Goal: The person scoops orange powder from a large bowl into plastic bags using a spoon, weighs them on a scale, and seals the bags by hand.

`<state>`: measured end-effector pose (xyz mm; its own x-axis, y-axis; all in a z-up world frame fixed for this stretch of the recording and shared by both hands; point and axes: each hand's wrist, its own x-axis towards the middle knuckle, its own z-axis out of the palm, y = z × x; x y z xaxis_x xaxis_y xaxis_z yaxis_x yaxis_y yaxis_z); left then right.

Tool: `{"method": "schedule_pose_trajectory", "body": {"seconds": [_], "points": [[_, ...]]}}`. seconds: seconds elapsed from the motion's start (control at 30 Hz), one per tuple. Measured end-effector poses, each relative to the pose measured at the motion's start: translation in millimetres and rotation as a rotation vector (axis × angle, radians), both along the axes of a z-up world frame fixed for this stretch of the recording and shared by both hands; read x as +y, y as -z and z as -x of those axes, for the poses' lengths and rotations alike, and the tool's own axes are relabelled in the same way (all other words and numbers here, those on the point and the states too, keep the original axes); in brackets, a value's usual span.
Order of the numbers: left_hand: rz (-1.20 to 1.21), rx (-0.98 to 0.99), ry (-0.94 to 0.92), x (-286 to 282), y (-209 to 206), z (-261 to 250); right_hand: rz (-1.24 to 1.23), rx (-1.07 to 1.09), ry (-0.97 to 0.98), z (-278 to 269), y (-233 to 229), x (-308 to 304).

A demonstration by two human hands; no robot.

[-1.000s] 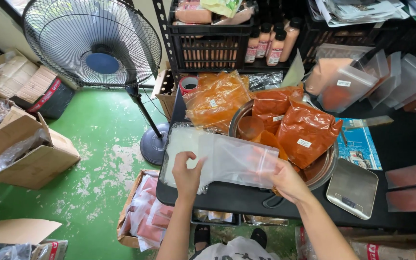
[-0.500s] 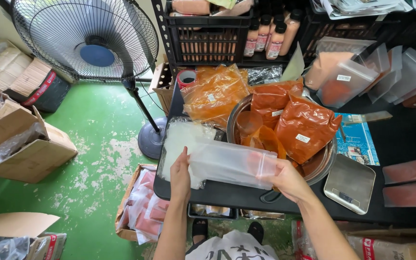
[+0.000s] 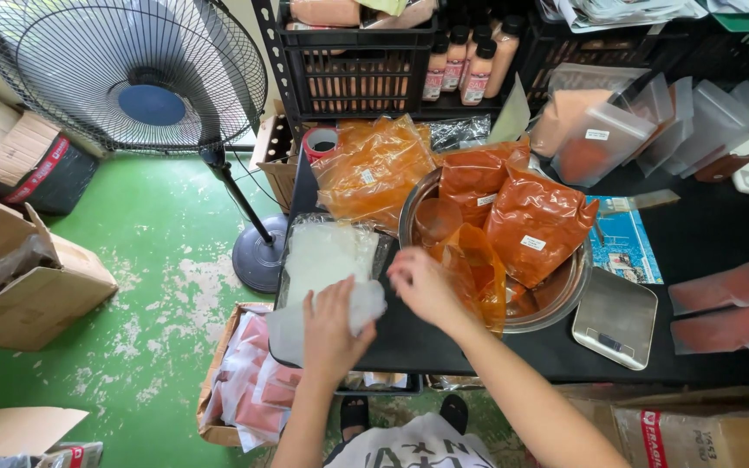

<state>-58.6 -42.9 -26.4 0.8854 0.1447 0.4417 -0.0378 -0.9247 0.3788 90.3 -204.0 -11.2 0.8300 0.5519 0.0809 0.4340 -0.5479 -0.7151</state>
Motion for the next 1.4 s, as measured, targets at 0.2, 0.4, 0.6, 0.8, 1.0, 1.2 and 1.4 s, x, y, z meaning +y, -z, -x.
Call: {"method": "schedule_pose_trajectory", "body": {"seconds": [0.2, 0.4, 0.6, 0.8, 1.0, 1.2, 1.4], "points": [[0.287, -0.177, -0.102, 18.5, 5.0, 13.6, 0.532, 0.362, 0.226, -39.8, -31.6, 43.2], [0.463, -0.111, -0.021, 15.0, 2.7, 6.8, 0.402, 0.239, 0.243, -43.8, -28.3, 29.5], [0.589, 0.059, -0.059, -7.1, -16.5, -14.6, 0.252, -0.222, 0.096, 3.7, -104.5, -32.1], [0.642, 0.152, 0.046, -32.2, -26.0, -39.5, 0.109, -0.161, -0.058, 56.7, -177.5, -55.2], [0.737, 0.016, 0.1, -53.6, -20.6, -49.1, 0.02, -0.042, -0.059, 61.9, -166.4, -65.3], [0.755, -0.125, 0.075, -55.7, -18.0, -53.5, 0.069, -0.256, 0.334, 15.1, -119.7, -133.1], [0.803, -0.02, 0.038, -47.0, -27.3, -44.7, 0.076, 0.093, 0.281, 54.1, -87.2, -147.5]]}}
